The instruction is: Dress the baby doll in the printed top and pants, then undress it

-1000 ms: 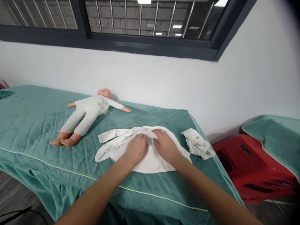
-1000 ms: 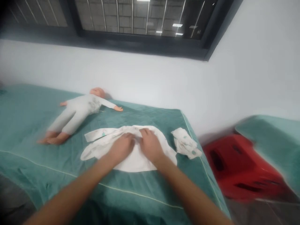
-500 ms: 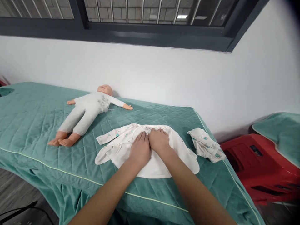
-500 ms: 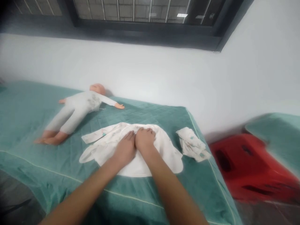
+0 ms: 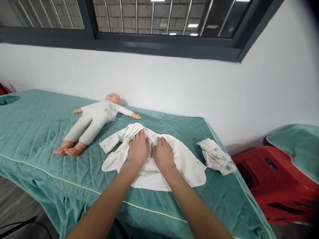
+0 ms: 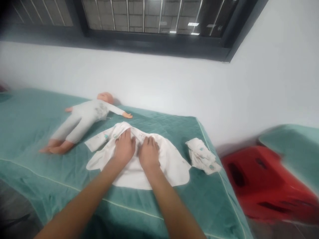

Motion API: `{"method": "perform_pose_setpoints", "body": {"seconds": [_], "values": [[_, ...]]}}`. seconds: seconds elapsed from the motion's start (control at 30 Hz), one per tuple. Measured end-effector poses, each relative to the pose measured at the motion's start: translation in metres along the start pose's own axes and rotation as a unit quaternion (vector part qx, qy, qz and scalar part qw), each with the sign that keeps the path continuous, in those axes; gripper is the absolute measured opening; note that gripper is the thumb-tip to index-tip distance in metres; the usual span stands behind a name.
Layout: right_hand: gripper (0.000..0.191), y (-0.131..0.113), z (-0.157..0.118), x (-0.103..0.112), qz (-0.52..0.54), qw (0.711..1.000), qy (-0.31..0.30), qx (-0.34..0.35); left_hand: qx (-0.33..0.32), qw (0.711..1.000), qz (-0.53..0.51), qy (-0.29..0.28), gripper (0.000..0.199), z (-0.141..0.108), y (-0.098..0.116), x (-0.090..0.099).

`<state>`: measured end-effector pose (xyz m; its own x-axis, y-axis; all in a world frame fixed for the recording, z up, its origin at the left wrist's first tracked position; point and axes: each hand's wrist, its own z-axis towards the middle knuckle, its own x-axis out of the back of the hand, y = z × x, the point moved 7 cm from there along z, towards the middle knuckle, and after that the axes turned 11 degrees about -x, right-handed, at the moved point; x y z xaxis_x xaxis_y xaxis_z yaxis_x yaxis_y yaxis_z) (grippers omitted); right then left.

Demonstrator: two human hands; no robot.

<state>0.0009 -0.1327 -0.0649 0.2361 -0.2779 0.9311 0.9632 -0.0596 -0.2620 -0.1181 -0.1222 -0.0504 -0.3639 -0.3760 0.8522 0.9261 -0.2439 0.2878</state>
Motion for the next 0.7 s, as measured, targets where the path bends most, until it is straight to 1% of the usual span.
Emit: {"method": "perform_pose_setpoints", "body": {"seconds": [0.07, 0.13, 0.23, 0.37, 0.43, 0.5, 0.6, 0.7], "values": [[0.045, -0.002, -0.005, 0.005, 0.042, 0.999, 0.017, 0.009, -0.015, 0.999, 0.010, 0.032, 0.051, -0.006, -0.002, 0.006], [0.044, -0.006, -0.010, 0.015, 0.087, 0.995, 0.033, 0.025, -0.030, 0.997, 0.023, 0.070, 0.054, -0.012, -0.004, 0.016], [0.037, -0.013, -0.021, 0.032, 0.156, 0.985, 0.057, 0.043, -0.046, 0.990, 0.039, 0.126, 0.054, -0.021, -0.004, 0.033], [0.026, -0.019, -0.038, 0.049, 0.204, 0.974, 0.087, 0.037, -0.061, 0.982, 0.048, 0.173, 0.050, -0.033, 0.002, 0.054], [0.025, -0.019, -0.043, 0.051, 0.230, 0.969, 0.081, 0.032, -0.067, 0.978, 0.057, 0.188, 0.051, -0.039, 0.005, 0.062], [0.027, -0.018, -0.043, 0.047, 0.267, 0.962, 0.058, 0.023, -0.073, 0.974, 0.063, 0.205, 0.054, -0.045, 0.007, 0.070], [0.039, -0.010, -0.037, 0.039, 0.298, 0.954, 0.040, -0.007, -0.080, 0.968, 0.059, 0.230, 0.056, -0.052, 0.009, 0.082], [0.053, 0.000, -0.030, 0.039, 0.281, 0.957, 0.041, -0.052, -0.081, 0.969, 0.040, 0.232, 0.058, -0.056, 0.010, 0.089]]}}
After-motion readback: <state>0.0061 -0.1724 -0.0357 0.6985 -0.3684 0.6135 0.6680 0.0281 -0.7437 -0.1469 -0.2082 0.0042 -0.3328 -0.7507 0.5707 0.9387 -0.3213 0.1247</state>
